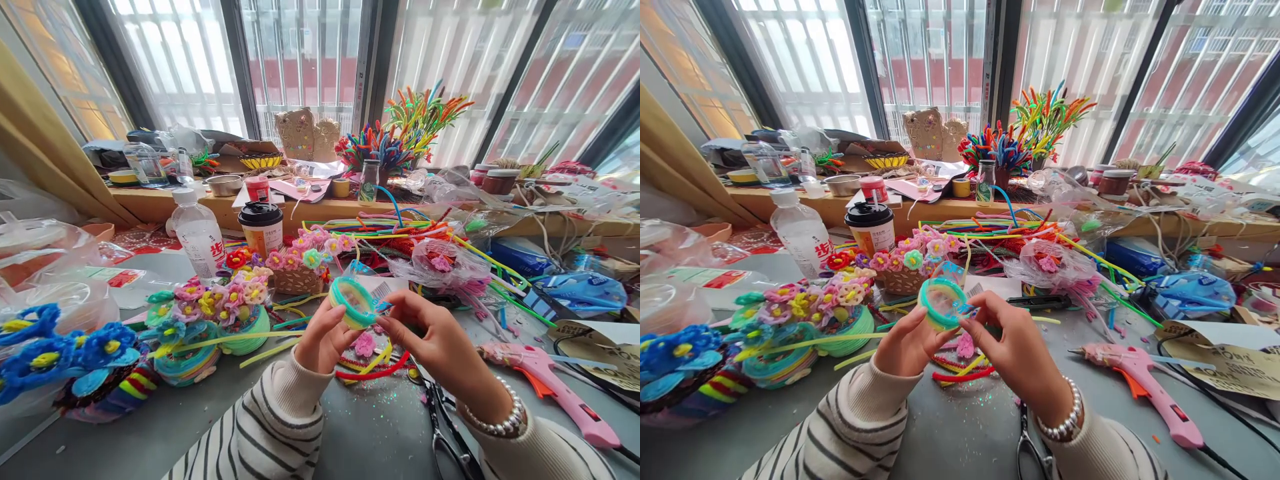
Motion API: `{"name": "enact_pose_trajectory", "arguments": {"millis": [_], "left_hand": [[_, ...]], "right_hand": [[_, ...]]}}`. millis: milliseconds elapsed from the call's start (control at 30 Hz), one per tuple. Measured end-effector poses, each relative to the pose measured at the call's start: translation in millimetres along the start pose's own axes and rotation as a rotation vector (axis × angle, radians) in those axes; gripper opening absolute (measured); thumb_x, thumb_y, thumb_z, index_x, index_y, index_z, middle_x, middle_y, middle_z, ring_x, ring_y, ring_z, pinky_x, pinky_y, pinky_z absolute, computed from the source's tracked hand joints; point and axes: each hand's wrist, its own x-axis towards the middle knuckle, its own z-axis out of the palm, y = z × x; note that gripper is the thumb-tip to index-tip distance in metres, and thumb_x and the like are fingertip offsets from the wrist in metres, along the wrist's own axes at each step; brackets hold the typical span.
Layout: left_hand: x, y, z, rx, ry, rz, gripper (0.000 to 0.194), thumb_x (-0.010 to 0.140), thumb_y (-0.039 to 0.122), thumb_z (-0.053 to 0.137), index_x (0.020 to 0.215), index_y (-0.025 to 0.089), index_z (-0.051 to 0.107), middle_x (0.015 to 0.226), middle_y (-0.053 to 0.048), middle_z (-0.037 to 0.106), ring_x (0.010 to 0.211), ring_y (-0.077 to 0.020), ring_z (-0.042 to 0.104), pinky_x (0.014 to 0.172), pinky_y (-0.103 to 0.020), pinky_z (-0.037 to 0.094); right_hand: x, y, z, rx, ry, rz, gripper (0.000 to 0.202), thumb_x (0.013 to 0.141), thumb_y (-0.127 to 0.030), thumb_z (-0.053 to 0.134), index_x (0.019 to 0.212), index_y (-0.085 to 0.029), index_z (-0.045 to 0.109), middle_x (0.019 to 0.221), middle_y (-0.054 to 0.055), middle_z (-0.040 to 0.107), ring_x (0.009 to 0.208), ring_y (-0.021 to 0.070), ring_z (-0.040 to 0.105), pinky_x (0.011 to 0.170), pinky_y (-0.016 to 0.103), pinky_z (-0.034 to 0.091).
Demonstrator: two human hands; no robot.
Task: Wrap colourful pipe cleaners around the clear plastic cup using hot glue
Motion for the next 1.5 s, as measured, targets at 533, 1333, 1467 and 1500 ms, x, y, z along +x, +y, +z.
{"name": "enact_pose_trajectory", "arguments": {"millis": [533,1333,1467,1500], "left_hand": [[-3.3,-8.9,8.5,0.307,0.101,0.363,0.054,0.06,0.029,0.071,0.108,0.019,0.049,0.104,-0.007,0.06,0.092,-0.0216,0.059,0.085,-0.033,0.045],[-17.7,-19.9,19.5,0.579,0.168,0.564,0.068,0.053,0.011,0.071,0.117,0.019,0.048,0.118,-0.012,0.051,0.097,-0.0257,0.056,0.086,-0.033,0.042],[-17.9,-20.9,23.1,0.535,0.181,0.529,0.068,0.052,0.012,0.072,0.116,0.019,0.049,0.119,-0.012,0.051,0.099,-0.0265,0.055,0.089,-0.034,0.04],[-17.8,-21.0,23.4,0.531,0.182,0.531,0.068,0.052,0.012,0.072,0.116,0.019,0.049,0.119,-0.012,0.051,0.099,-0.0265,0.055,0.089,-0.034,0.04]], "right_hand": [[0.4,-0.4,-22.7,-0.141,-0.203,-0.015,0.026,0.079,-0.04,0.054,0.096,-0.022,0.061,0.08,0.002,0.063,0.068,0.012,0.058,0.064,0.024,0.047],[-10.3,-24.3,-11.1,-0.035,-0.039,-0.191,0.009,0.075,-0.025,0.06,0.08,-0.022,0.067,0.088,0.006,0.062,0.089,0.0187,0.057,0.079,0.033,0.047],[-9.3,-23.9,-9.8,-0.02,-0.027,-0.182,0.008,0.075,-0.024,0.06,0.078,-0.021,0.067,0.087,0.006,0.062,0.086,0.0185,0.058,0.077,0.033,0.048],[-9.0,-23.9,-9.5,-0.022,-0.024,-0.184,0.008,0.075,-0.024,0.06,0.078,-0.021,0.067,0.086,0.006,0.063,0.085,0.0185,0.058,0.077,0.033,0.048]]}}
